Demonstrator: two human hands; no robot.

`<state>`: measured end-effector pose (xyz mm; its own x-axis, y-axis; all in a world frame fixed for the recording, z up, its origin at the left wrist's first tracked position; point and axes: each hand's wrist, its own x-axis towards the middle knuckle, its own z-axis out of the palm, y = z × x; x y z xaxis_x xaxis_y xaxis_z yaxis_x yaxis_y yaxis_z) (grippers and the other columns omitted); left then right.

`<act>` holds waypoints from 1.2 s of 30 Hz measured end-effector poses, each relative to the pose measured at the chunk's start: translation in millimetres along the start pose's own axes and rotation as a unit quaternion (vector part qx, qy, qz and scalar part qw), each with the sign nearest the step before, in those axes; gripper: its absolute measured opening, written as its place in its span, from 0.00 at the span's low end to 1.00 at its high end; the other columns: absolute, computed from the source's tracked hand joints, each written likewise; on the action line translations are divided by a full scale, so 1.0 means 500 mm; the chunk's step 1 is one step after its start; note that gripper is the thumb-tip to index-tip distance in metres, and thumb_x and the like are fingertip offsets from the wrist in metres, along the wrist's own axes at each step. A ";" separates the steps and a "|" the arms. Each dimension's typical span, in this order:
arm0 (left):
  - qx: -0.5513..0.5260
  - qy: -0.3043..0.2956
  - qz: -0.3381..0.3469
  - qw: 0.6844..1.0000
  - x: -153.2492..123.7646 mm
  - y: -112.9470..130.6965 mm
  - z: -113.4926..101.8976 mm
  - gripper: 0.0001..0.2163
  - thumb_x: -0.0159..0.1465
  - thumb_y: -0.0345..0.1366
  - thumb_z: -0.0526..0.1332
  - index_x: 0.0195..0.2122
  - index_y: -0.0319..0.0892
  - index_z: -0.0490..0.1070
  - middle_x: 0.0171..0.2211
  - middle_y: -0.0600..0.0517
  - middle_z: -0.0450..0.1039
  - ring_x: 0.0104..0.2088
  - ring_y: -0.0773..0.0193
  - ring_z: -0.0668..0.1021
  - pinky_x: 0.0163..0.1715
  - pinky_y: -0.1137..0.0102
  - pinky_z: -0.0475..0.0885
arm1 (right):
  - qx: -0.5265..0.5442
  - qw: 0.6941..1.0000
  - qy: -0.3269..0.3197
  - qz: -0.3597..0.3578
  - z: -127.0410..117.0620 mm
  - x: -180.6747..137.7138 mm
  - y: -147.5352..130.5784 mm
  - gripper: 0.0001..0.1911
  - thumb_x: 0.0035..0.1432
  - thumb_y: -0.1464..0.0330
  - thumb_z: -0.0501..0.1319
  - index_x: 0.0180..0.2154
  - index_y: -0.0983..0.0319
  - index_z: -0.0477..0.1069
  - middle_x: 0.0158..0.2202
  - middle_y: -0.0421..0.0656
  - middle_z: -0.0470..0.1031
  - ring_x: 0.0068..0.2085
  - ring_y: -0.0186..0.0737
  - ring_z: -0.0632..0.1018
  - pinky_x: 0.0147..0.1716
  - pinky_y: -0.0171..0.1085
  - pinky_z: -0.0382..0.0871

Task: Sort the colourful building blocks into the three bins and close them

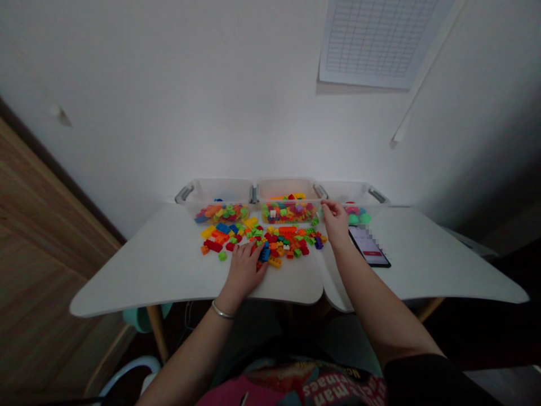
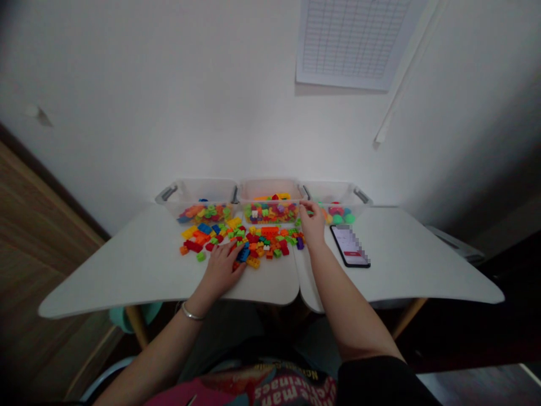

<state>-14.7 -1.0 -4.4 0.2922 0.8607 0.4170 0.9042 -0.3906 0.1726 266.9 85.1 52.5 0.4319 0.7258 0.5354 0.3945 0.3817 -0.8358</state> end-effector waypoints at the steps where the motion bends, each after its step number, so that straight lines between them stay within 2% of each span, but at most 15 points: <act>1: 0.000 -0.001 -0.001 1.000 0.000 0.000 -0.001 0.24 0.62 0.41 0.58 0.59 0.43 0.67 0.59 0.41 0.67 0.58 0.47 0.69 0.63 0.46 0.56 | -0.024 1.000 -0.006 0.003 -0.011 -0.015 0.008 0.21 0.53 0.55 0.56 0.39 0.64 0.75 0.38 0.49 0.78 0.37 0.43 0.76 0.38 0.42 0.71; 6: 0.002 -0.009 -0.002 1.000 0.000 0.001 -0.004 0.23 0.62 0.41 0.58 0.59 0.43 0.67 0.60 0.41 0.67 0.58 0.47 0.69 0.63 0.46 0.56 | -0.189 0.980 -0.066 -0.017 -0.064 -0.082 0.063 0.19 0.50 0.58 0.58 0.38 0.62 0.77 0.39 0.50 0.78 0.42 0.50 0.76 0.46 0.50 0.69; 10: 0.003 -0.006 -0.001 1.000 0.000 0.003 -0.004 0.24 0.62 0.41 0.59 0.59 0.43 0.67 0.59 0.41 0.67 0.58 0.47 0.69 0.63 0.46 0.56 | -0.260 0.960 -0.107 -0.007 -0.086 -0.120 0.101 0.17 0.50 0.64 0.58 0.40 0.63 0.77 0.43 0.52 0.78 0.48 0.53 0.76 0.54 0.53 0.65; 14: 0.003 -0.009 -0.001 1.000 -0.001 0.005 -0.005 0.24 0.62 0.41 0.59 0.60 0.42 0.67 0.59 0.41 0.67 0.58 0.47 0.69 0.63 0.46 0.55 | -0.304 0.943 -0.132 -0.035 -0.092 -0.135 0.117 0.20 0.49 0.70 0.57 0.45 0.63 0.76 0.48 0.51 0.78 0.51 0.52 0.76 0.56 0.51 0.64; 19: 0.009 -0.013 0.000 1.000 0.000 0.006 -0.007 0.24 0.62 0.41 0.59 0.60 0.42 0.67 0.59 0.41 0.67 0.58 0.47 0.69 0.63 0.46 0.56 | -0.336 0.926 -0.158 -0.060 -0.095 -0.143 0.110 0.20 0.53 0.72 0.55 0.47 0.63 0.75 0.49 0.50 0.78 0.51 0.48 0.75 0.54 0.46 0.64; 24: 0.012 -0.014 -0.002 1.000 0.001 0.005 -0.005 0.24 0.62 0.41 0.59 0.60 0.42 0.67 0.59 0.40 0.67 0.58 0.47 0.69 0.63 0.46 0.55 | -0.370 0.913 -0.161 -0.058 -0.094 -0.155 0.099 0.16 0.56 0.69 0.57 0.47 0.63 0.74 0.47 0.50 0.77 0.48 0.49 0.74 0.51 0.45 0.65; 28: 0.010 -0.009 0.001 1.000 0.000 0.005 -0.006 0.24 0.62 0.41 0.59 0.60 0.42 0.67 0.59 0.40 0.68 0.58 0.46 0.69 0.63 0.46 0.56 | -0.373 0.914 -0.151 -0.042 -0.092 -0.156 0.094 0.14 0.58 0.65 0.59 0.44 0.63 0.74 0.45 0.50 0.77 0.46 0.49 0.74 0.48 0.45 0.66; 32: 0.010 -0.009 -0.001 1.000 0.001 0.006 -0.005 0.24 0.62 0.41 0.59 0.60 0.43 0.67 0.59 0.41 0.67 0.58 0.47 0.69 0.63 0.47 0.56 | -0.372 0.916 -0.144 -0.031 -0.092 -0.154 0.096 0.12 0.56 0.66 0.59 0.42 0.62 0.75 0.42 0.50 0.77 0.44 0.49 0.74 0.47 0.45 0.66; 36: 0.011 -0.005 0.003 1.000 0.002 0.004 -0.001 0.24 0.62 0.42 0.59 0.59 0.42 0.67 0.59 0.40 0.67 0.58 0.46 0.69 0.63 0.47 0.55 | -0.346 0.931 -0.116 -0.015 -0.091 -0.153 0.108 0.16 0.53 0.66 0.59 0.44 0.64 0.74 0.39 0.50 0.76 0.41 0.48 0.73 0.44 0.45 0.67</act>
<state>-12.6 -1.1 -3.3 0.3003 0.8621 0.4081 0.9091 -0.3882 0.1511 292.0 24.3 -27.8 0.2578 0.8557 0.4487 0.8664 0.0008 -0.4994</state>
